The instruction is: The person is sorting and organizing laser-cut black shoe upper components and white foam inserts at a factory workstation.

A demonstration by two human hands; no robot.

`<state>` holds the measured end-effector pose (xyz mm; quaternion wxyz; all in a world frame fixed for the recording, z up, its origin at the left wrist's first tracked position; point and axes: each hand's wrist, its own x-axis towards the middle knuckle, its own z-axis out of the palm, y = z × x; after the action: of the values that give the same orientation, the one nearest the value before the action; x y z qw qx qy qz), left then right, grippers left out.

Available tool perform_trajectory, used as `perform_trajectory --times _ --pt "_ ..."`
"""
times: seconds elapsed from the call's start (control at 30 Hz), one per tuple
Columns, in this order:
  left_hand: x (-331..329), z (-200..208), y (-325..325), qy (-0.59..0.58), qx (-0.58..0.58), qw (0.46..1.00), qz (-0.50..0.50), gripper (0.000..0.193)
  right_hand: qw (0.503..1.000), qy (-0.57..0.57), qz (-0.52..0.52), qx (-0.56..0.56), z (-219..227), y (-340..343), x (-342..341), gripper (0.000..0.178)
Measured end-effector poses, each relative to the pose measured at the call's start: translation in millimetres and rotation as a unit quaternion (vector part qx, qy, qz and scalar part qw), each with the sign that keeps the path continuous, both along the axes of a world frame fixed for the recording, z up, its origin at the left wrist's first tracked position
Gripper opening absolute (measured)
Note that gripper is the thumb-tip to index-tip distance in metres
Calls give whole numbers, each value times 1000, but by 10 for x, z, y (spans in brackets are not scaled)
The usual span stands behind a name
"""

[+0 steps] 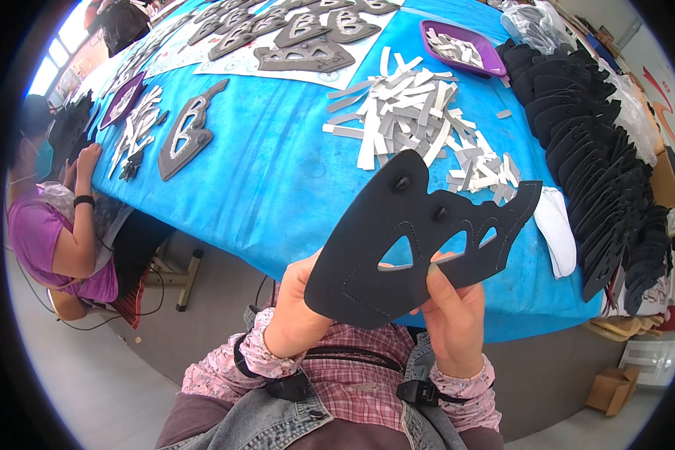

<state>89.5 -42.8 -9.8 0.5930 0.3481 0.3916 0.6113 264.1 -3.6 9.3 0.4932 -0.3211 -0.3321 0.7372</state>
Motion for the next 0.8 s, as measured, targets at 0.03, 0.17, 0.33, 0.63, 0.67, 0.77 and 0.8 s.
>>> perform_trajectory --times 0.03,0.17,0.33,0.63,0.67,0.77,0.8 --pt "-1 1 0 3 4 1000 -6 23 1000 0 -1 -4 1 0 -4 8" --pt "-19 -2 -16 9 4 1000 -17 25 1000 -11 -13 0 -6 3 -15 10" --pt "-66 -4 -14 115 42 992 -13 27 999 -41 -29 15 -29 10 -20 11" --pt "34 105 11 70 94 992 -46 25 987 -90 -50 124 -32 -56 -87 9" --pt "40 110 22 66 107 991 -44 25 986 -94 -31 136 -34 -60 -93 10" --pt "55 114 41 -28 6 999 15 24 988 -89 -31 123 -28 -48 -75 10" --pt "43 110 48 -28 6 999 14 24 989 -83 -37 119 -24 -45 -65 10"
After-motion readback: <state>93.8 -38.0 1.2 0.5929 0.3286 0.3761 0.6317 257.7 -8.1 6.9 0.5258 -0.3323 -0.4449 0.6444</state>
